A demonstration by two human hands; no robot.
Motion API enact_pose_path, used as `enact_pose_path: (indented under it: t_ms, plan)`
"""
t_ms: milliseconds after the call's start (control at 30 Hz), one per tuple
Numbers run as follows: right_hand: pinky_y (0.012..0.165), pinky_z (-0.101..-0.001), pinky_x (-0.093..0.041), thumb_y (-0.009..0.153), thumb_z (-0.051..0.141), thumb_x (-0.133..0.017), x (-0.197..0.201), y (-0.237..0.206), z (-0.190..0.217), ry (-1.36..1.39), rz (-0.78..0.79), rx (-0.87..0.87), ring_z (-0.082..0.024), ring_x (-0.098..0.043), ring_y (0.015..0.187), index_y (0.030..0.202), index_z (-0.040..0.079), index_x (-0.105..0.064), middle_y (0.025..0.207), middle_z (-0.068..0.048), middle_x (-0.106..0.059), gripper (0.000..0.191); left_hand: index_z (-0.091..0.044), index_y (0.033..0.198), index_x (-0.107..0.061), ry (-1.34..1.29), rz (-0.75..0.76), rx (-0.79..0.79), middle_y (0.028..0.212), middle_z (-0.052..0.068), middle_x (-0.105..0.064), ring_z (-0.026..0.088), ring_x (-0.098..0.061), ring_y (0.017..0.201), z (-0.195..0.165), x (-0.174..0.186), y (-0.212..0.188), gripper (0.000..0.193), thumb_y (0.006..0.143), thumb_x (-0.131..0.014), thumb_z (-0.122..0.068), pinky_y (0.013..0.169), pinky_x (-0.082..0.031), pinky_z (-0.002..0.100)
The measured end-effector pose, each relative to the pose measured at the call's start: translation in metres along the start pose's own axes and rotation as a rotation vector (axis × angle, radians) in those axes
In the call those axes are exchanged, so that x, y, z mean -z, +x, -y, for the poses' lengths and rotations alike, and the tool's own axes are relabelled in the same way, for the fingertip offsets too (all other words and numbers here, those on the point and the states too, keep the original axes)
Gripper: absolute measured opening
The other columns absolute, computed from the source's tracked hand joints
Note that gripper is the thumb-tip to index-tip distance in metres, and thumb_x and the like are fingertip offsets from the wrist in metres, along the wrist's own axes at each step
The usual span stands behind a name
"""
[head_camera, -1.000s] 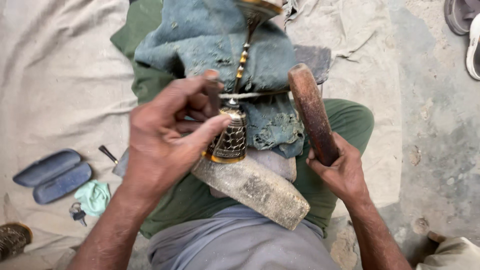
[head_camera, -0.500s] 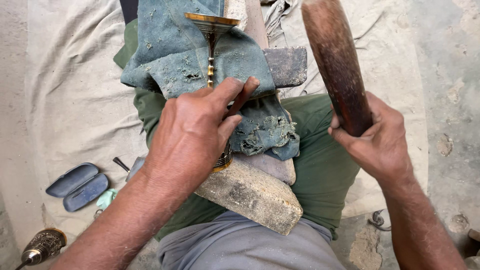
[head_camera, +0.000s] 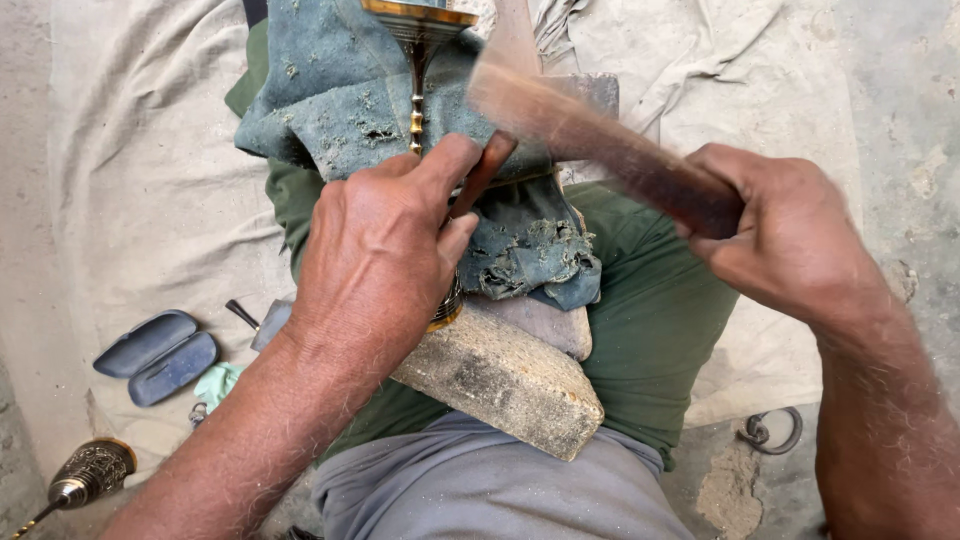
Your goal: The person sits on the floor with an ornate brass object resting on a stone block on their lap. They hold a small punch against the metal surface and repeatedly strike it with a wooden mallet, repositioning the punch to work different spots on the object's decorated body.
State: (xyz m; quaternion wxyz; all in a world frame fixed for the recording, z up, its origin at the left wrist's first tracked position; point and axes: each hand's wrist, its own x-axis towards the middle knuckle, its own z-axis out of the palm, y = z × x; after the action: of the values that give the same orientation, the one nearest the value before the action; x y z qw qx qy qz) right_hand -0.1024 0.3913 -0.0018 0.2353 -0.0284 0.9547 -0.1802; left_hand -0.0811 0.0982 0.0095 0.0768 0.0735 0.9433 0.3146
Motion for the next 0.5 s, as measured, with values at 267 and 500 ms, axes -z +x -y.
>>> enact_pose_path:
  t_ms: [267,500]
  plan:
    - [0.056,-0.0335,-0.051,0.089,0.003,-0.071,-0.009,-0.005,-0.010,0.032,-0.126,0.153,-0.015,-0.060,0.060,0.102,0.007,-0.067,0.076,-0.004,-0.063,0.014,-0.016,0.124,-0.062,0.008,-0.040,-0.026,0.083,0.012,-0.069,0.036,-0.072,0.073,0.005,-0.003,-0.005,0.045,0.084,-0.083,-0.016,0.060,-0.054,0.051]
    - [0.049,-0.0328,-0.050,0.089,-0.003,-0.067,-0.007,-0.011,0.001,-0.022,-0.051,0.135,-0.017,-0.057,0.055,0.108,0.007,-0.068,0.073,-0.005,-0.062,0.021,-0.019,0.129,-0.063,-0.020,-0.052,-0.050,0.084,0.013,-0.069,0.037,-0.070,0.072,0.009,0.000,-0.010,0.048,0.085,-0.082,-0.014,0.060,-0.053,0.052]
